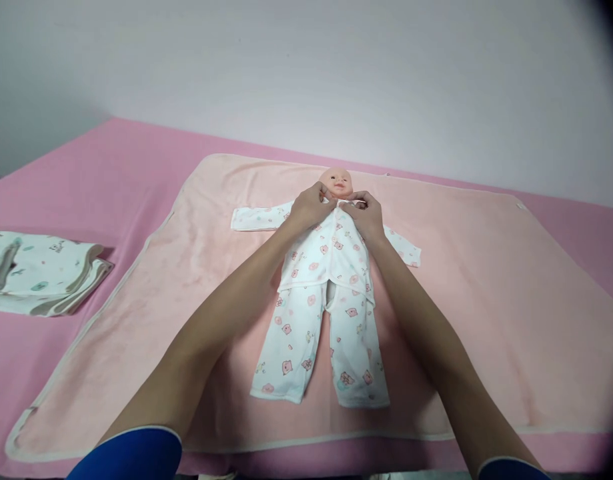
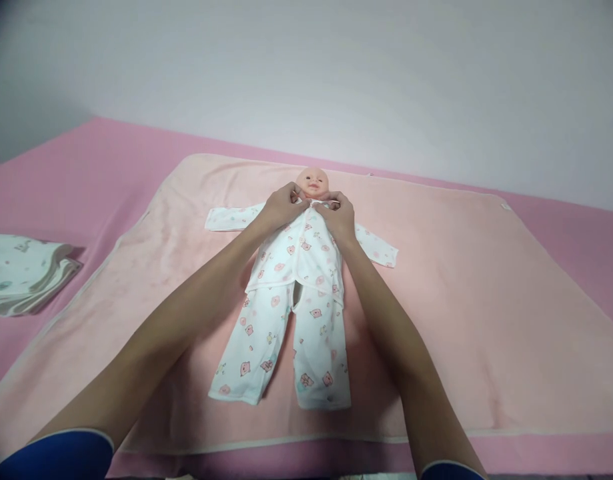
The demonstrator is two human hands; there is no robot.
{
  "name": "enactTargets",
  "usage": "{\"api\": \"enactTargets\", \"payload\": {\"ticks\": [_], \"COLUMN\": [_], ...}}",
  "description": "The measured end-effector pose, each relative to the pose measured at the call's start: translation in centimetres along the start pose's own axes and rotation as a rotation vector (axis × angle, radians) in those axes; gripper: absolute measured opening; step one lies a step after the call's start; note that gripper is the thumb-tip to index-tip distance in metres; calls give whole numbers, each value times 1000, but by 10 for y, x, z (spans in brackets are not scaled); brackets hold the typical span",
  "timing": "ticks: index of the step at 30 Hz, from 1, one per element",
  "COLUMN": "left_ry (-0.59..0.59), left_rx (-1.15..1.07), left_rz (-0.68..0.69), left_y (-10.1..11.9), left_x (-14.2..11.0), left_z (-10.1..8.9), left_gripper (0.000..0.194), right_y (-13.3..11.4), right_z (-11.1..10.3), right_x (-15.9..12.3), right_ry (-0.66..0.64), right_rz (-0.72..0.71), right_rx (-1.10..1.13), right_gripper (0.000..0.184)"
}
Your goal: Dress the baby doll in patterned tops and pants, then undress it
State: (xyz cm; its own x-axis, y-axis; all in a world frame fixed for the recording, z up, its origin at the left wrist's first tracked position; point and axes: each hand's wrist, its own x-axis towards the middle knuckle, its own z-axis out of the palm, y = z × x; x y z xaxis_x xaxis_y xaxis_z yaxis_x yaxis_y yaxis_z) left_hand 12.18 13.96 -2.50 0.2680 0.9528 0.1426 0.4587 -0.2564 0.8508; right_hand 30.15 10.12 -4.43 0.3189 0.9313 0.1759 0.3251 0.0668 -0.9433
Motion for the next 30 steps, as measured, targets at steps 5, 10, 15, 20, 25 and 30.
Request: {"api": "enactTargets", "payload": {"ticks": [5,10,15,20,25,30], "left_ry": [-95,-123,-100,-99,-90,-89], "left_rx": [-74,-84,-108,-122,-126,-126], "left_rz": [7,-34,-66,-91,-91,-69], "left_y": [-3,-4,-4,-1,2,0], "left_x": [6,7,4,2,1,1], "left_z": [-12,-16,-13,-13,-15,-15], "left_gripper": [24,26,24,24,23,22], "right_y": [1,-5,-11,-12,-17,-21], "right_z": [4,0,-4,-6,-11,-16], "right_x": [2,-2,-5,-1,1,3], "right_ry": [20,-13,-21,-57,-141,-237], "right_rz": [-18,-39,-112,-191,-173,-126], "right_rx": [-28,-123,-255,-333,-278,-231], "right_gripper": [26,18,19,13,15,21]}}
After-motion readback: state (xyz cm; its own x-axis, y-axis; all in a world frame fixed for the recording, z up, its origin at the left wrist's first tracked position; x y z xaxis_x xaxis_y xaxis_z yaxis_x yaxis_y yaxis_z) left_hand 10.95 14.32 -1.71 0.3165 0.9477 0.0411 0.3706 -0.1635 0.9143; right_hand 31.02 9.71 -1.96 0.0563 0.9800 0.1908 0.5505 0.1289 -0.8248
